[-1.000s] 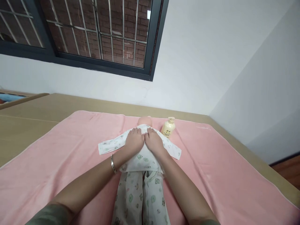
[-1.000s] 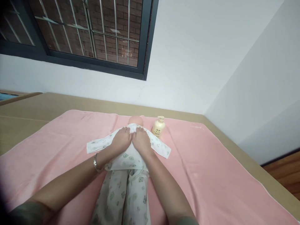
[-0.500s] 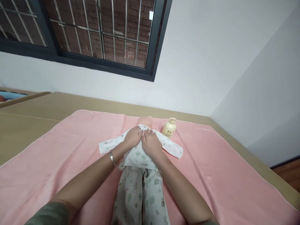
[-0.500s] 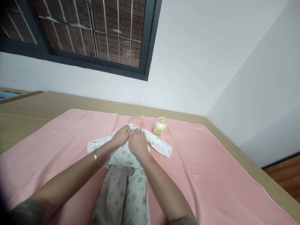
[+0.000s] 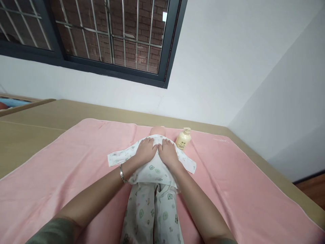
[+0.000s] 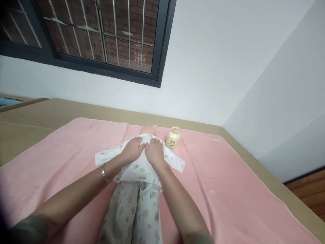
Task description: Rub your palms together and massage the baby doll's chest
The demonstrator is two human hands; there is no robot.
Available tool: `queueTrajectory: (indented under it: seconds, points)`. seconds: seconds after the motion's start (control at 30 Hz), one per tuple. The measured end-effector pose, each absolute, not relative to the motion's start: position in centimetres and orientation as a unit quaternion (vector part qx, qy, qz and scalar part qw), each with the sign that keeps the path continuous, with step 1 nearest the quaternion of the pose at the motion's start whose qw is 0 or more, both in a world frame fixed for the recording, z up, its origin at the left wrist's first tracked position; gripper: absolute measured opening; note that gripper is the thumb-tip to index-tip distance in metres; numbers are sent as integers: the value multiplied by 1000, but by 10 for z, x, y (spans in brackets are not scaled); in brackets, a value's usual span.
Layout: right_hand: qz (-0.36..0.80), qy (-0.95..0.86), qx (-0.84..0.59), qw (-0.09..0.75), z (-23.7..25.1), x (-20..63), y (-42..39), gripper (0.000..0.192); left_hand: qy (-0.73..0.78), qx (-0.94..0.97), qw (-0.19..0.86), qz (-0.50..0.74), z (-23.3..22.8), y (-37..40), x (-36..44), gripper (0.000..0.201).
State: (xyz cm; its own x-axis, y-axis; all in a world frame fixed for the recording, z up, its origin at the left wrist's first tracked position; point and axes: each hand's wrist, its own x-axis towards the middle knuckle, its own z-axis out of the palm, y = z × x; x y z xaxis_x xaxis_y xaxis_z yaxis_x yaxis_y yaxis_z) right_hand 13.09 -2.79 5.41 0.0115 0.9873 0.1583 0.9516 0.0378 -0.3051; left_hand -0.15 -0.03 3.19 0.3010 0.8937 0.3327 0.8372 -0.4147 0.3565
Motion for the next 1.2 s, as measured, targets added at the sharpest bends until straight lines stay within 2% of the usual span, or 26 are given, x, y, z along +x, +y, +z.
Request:
queueTrajectory:
  seconds: [0.2, 0.47, 0.63, 0.83, 1.0, 1.2]
  points:
    - [32, -720, -667, 187, 48, 117, -36, 52, 522, 813, 87, 243, 33, 13, -8, 39]
    - [141, -711, -623, 294, 51, 159, -11, 38, 516, 820, 112, 220, 41, 4, -14, 51]
    - [85, -696, -612, 366, 55, 149, -18, 51, 542, 788, 128, 263, 60, 3, -19, 53]
    - [42, -778, -560, 281, 47, 127, -28, 44, 544, 769, 129, 310, 78, 0, -25, 57]
    - [21, -744, -574, 342, 51, 128, -30, 45, 538, 765, 160, 316, 86, -7, -25, 52]
    - [54, -762, -569, 304, 48, 127, -29, 42, 547, 747, 167, 340, 92, -11, -26, 51]
